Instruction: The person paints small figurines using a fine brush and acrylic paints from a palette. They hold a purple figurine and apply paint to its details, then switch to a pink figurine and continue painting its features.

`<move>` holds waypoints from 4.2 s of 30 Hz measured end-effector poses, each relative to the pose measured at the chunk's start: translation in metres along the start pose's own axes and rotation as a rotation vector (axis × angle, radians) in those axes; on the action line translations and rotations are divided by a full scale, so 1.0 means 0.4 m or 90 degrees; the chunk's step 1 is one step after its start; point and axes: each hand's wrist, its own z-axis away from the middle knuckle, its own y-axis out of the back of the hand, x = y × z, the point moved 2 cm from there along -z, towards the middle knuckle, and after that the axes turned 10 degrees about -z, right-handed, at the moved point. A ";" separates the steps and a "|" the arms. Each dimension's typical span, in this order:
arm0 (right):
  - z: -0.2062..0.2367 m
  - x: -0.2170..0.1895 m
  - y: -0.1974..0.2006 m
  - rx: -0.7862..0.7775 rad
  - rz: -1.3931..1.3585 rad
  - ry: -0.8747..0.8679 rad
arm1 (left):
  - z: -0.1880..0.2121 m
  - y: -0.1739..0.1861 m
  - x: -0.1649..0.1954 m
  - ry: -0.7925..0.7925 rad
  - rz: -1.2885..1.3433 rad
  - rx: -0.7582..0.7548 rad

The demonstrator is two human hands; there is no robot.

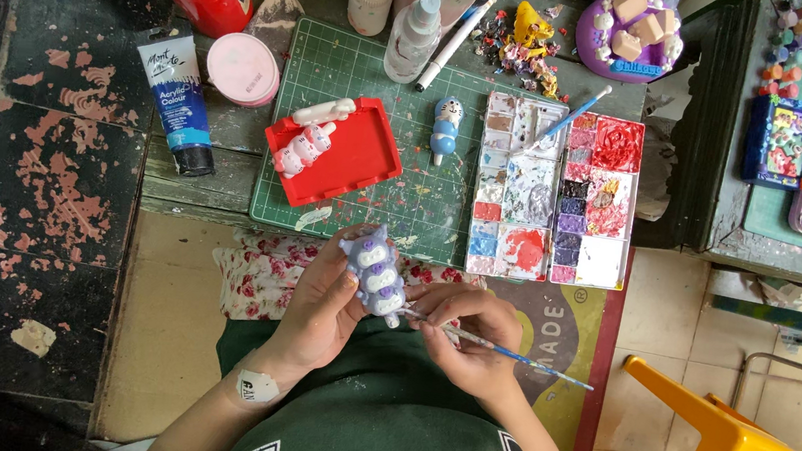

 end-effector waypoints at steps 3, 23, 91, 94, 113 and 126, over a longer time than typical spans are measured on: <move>-0.008 0.007 0.011 0.015 -0.019 -0.008 | -0.015 0.002 0.001 0.001 -0.001 -0.004; -0.032 0.013 0.304 0.480 -0.068 0.068 | -0.119 0.003 0.046 -0.106 -0.164 0.016; -0.795 -0.196 0.122 -0.203 0.715 0.001 | 0.052 0.052 0.089 -0.090 -0.110 0.110; -0.798 -0.181 0.118 -0.195 0.686 -0.014 | 0.055 0.047 0.084 -0.083 -0.103 0.124; -0.822 -0.160 0.161 -0.071 0.405 0.095 | 0.056 0.041 0.117 -0.126 -0.089 0.137; -0.740 -0.276 0.223 0.063 0.357 0.208 | 0.047 0.037 0.115 -0.146 -0.072 0.104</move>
